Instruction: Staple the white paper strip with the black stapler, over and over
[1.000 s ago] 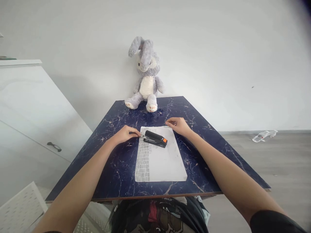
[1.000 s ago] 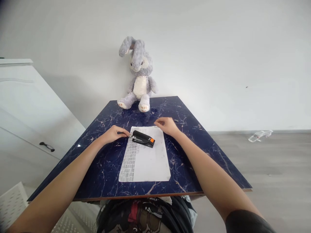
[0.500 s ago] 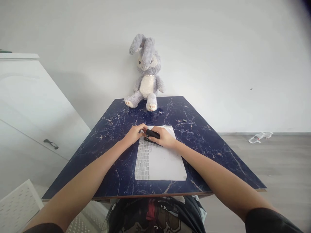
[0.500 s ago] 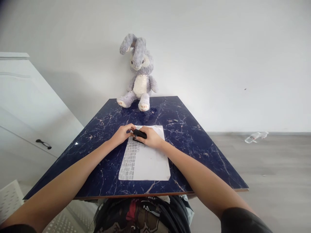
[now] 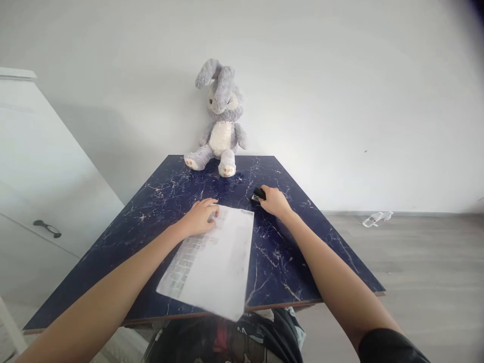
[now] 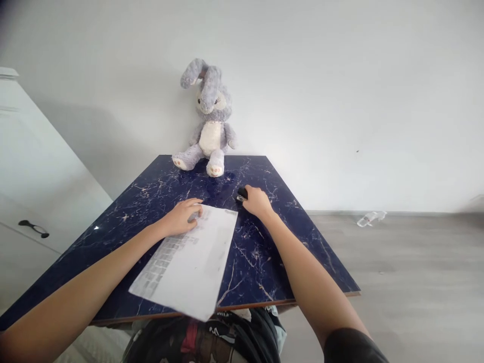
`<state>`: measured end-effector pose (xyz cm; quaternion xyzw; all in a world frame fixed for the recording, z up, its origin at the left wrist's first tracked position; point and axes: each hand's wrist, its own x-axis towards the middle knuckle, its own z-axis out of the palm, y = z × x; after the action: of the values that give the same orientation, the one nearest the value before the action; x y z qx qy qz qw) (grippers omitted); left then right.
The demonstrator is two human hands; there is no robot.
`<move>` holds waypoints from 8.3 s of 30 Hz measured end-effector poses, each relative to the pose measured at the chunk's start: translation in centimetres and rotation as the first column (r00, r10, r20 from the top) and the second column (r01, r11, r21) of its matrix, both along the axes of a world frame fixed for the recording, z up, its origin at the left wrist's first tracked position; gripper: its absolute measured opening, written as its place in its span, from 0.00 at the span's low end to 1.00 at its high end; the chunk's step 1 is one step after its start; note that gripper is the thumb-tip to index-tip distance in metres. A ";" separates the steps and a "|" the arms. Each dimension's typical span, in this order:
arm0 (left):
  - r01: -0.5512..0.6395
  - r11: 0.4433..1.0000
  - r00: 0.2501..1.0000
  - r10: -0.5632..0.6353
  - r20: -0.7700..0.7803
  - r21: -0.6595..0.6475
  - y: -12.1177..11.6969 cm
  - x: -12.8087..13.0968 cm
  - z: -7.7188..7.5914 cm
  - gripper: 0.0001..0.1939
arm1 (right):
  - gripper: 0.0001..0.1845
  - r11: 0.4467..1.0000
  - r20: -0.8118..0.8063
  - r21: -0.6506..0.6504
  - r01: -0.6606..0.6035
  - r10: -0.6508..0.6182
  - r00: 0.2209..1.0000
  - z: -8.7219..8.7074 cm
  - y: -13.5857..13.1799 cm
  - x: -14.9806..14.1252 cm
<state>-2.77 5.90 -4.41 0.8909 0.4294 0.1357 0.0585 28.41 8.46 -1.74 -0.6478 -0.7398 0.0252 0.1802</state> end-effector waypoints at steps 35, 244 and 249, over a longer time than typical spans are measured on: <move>0.183 0.981 0.980 -0.176 -0.098 0.068 -2.2 1.3 1.1 0.29 | 0.29 0.957 -0.087 0.080 -0.280 0.287 0.954 -0.8 -1.5 -5.6; 0.126 0.982 0.975 -0.096 0.202 -0.138 0.3 -1.4 0.7 0.27 | 0.23 0.601 -0.935 -0.096 -0.793 0.218 0.278 -2.3 -0.5 -1.9; 0.118 0.979 0.942 -0.057 0.332 -0.166 0.3 -1.3 0.9 0.31 | 0.19 0.762 -0.526 0.006 -0.648 0.554 0.646 -2.1 -1.7 -3.8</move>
<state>-4.05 6.21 -3.55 0.8654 0.3843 0.2380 0.2163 24.61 6.74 -3.87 -0.3483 -0.8347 0.3171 0.2855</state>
